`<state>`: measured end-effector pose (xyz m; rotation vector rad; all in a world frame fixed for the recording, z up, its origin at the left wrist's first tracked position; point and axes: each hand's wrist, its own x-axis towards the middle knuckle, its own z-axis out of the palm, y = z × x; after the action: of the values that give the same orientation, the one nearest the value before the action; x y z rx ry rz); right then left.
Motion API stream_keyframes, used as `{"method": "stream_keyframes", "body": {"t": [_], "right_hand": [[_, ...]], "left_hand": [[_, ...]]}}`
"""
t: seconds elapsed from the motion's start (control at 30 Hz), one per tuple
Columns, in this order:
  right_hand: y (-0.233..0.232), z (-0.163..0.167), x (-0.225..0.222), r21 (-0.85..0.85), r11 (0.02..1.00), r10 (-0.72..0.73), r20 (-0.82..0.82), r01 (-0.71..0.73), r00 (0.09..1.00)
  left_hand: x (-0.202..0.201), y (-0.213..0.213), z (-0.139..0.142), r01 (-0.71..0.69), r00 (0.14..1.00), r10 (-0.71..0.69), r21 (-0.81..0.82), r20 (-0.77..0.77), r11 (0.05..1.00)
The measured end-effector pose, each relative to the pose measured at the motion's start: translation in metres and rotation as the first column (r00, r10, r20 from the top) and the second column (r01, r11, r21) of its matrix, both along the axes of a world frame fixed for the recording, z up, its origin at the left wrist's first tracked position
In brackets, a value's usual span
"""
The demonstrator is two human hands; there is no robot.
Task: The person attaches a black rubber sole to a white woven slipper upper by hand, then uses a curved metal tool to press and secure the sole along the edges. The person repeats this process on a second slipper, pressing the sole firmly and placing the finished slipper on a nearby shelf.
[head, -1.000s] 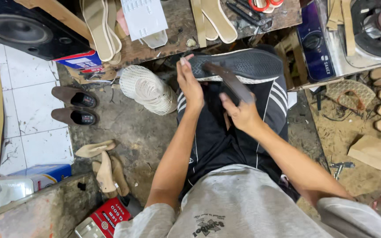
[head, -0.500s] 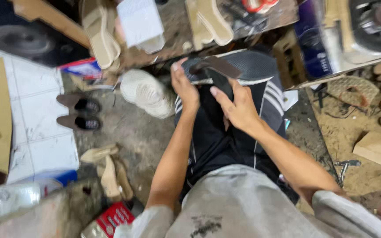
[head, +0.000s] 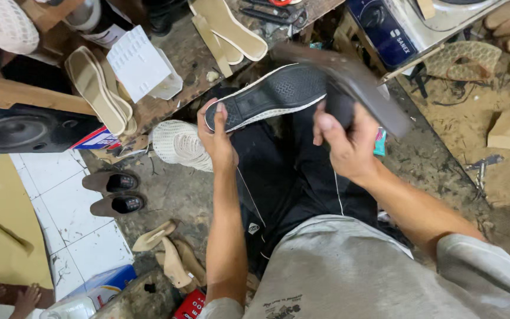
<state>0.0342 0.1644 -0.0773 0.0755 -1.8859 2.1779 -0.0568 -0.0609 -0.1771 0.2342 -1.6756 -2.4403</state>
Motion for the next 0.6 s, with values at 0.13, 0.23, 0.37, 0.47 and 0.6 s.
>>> {"method": "stream_keyframes", "body": {"t": [0.13,0.23,0.37,0.47,0.6], "right_hand": [[-0.005,-0.008,-0.001,-0.146,0.987,-0.129,-0.433,0.071,0.892],[0.018,-0.015,-0.008,0.570,0.813,-0.115,-0.042,0.119,0.992],[0.044,-0.033,0.012,0.123,0.980,-0.167,0.085,0.156,0.982],[0.031,-0.061,0.017,-0.276,0.945,-0.233,-0.197,0.174,0.952],[0.047,-0.078,0.011,0.179,0.980,-0.148,0.362,0.087,0.920]], "left_hand": [[-0.003,-0.002,-0.005,-0.046,0.999,0.045,0.012,0.023,0.999],[-0.006,-0.001,-0.003,-0.046,0.997,0.045,0.016,0.069,0.999],[-0.004,0.003,-0.008,-0.035,0.999,0.034,-0.016,-0.042,0.999],[0.000,0.006,-0.004,-0.070,0.997,0.069,-0.037,-0.032,0.997],[-0.002,0.000,0.019,0.021,0.999,-0.014,-0.220,0.031,0.975]]}}
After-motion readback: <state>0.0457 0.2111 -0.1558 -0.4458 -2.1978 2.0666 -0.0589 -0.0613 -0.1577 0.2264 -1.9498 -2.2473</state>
